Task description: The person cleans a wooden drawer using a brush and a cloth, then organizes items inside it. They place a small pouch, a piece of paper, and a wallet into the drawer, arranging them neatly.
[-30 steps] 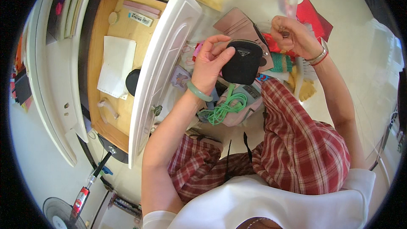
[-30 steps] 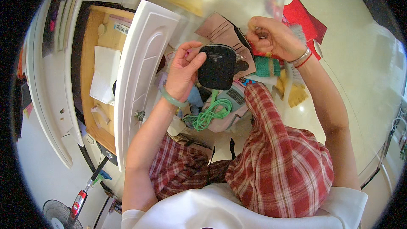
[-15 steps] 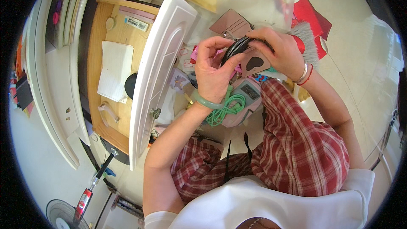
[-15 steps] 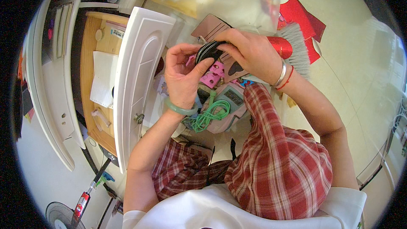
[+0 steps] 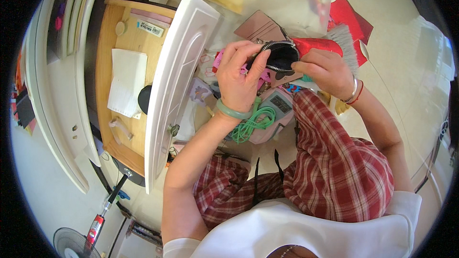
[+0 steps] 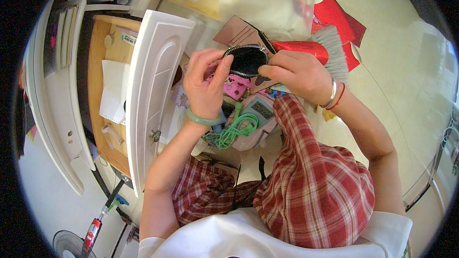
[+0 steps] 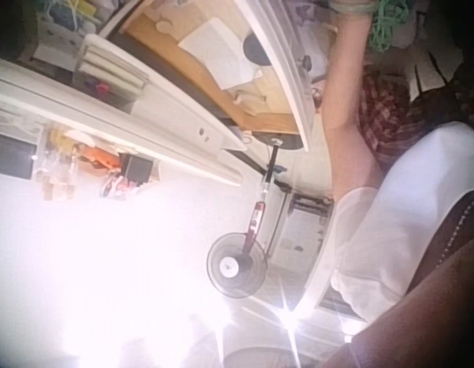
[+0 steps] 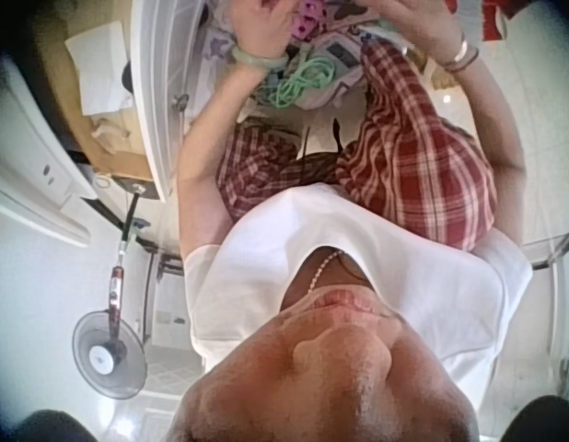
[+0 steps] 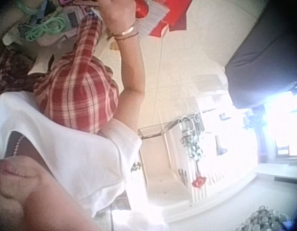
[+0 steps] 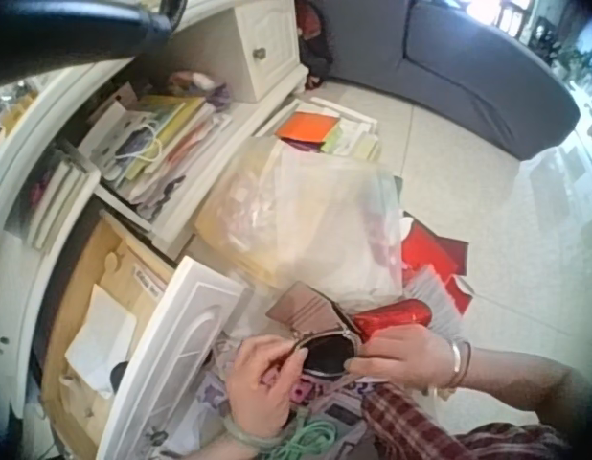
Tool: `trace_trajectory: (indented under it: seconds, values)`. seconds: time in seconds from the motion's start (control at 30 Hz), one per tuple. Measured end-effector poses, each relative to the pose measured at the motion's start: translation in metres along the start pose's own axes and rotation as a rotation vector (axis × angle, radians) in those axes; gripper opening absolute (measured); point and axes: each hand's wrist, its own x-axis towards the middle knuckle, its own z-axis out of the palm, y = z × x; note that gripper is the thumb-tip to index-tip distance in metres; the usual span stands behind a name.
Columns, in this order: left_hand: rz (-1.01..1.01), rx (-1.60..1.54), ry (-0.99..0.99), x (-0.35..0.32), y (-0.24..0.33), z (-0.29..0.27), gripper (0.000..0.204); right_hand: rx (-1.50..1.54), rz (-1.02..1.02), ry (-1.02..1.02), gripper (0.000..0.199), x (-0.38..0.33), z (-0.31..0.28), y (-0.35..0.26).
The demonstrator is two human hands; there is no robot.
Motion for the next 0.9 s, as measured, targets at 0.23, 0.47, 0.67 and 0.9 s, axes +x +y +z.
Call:
trace_trajectory:
  seconds: [0.23, 0.47, 0.67, 0.9]
  values:
    - [0.078, 0.049, 0.008, 0.001, -0.005, 0.003, 0.016, 0.533, 0.646, 0.005, 0.021, 0.020, -0.003, -0.016]
    - [-0.037, -0.020, -0.050, 0.003, -0.008, 0.010, 0.017, 1.072, 0.752, 0.213, 0.016, 0.051, -0.018, -0.012]
    - [-0.349, -0.314, -0.021, 0.001, -0.002, 0.016, 0.015, 0.458, 0.478, 0.182, 0.013, 0.044, 0.012, -0.004]
    - [-0.422, -0.435, -0.020, -0.007, -0.005, 0.025, 0.015, 0.239, 0.395, -0.041, 0.013, 0.044, 0.001, -0.009]
